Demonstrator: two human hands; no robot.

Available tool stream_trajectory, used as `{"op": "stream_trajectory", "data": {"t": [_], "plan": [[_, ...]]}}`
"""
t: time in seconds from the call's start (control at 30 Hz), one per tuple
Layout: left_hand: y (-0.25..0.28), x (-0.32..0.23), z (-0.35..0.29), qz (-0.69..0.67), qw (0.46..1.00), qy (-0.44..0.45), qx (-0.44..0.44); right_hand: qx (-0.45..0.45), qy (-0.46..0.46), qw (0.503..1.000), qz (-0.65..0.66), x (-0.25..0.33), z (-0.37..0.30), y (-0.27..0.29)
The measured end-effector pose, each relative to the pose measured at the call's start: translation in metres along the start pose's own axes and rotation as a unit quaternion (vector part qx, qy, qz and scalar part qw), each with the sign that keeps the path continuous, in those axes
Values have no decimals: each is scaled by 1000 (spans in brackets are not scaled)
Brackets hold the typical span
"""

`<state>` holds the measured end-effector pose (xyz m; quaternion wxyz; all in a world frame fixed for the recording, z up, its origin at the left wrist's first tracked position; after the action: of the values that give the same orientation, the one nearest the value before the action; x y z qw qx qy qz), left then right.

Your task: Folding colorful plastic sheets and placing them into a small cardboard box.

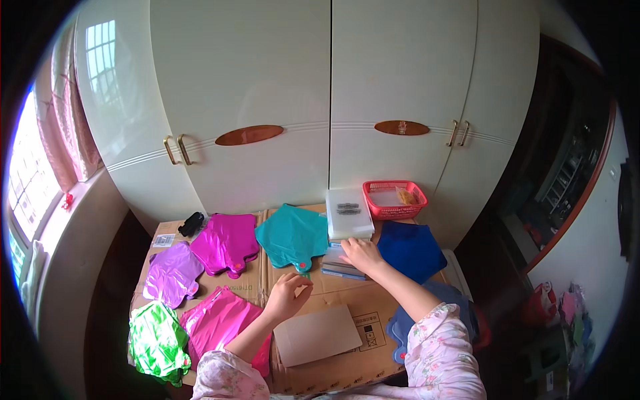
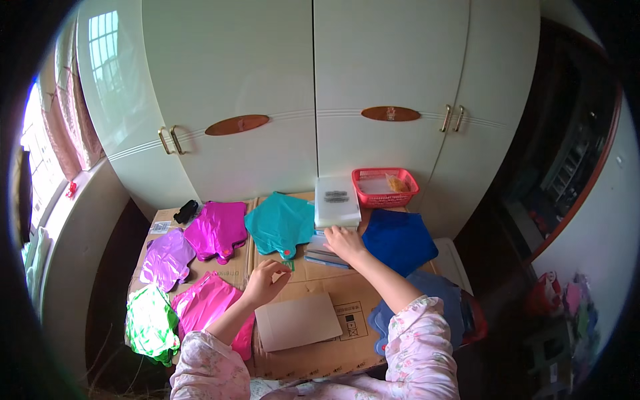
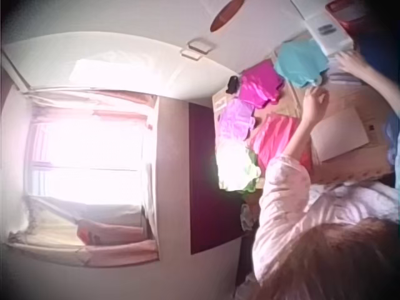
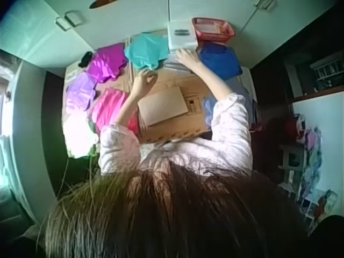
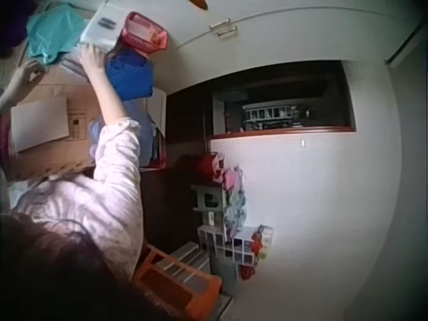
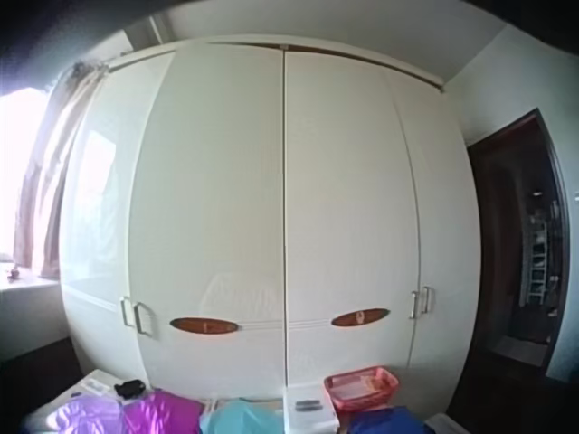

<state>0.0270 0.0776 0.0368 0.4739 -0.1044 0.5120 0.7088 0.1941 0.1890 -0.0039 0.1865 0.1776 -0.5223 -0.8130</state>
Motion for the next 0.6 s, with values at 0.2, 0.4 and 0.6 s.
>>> {"op": "stream_trajectory", "data": {"t": [0.2,0.4,0.6], "plan": [[-8,7,10,3,1000,-3,10,-36,-19,997,65,-5,-8,19],[-30,41,43,24,995,80,55,-98,-56,972,205,-33,-26,30],[-61,64,80,76,988,81,105,22,-131,962,238,-61,-55,20]]}}
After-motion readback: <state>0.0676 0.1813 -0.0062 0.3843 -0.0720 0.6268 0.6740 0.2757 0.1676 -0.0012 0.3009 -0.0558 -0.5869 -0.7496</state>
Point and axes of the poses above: each hand's wrist, its own z-axis towards the middle knuckle, its own y-axis out of the back of the hand, x = y × z, the point moved 9 cm from there along z, towards the middle knuckle, and after that the axes turned 4 degrees about -y, right-handed, at the moved point
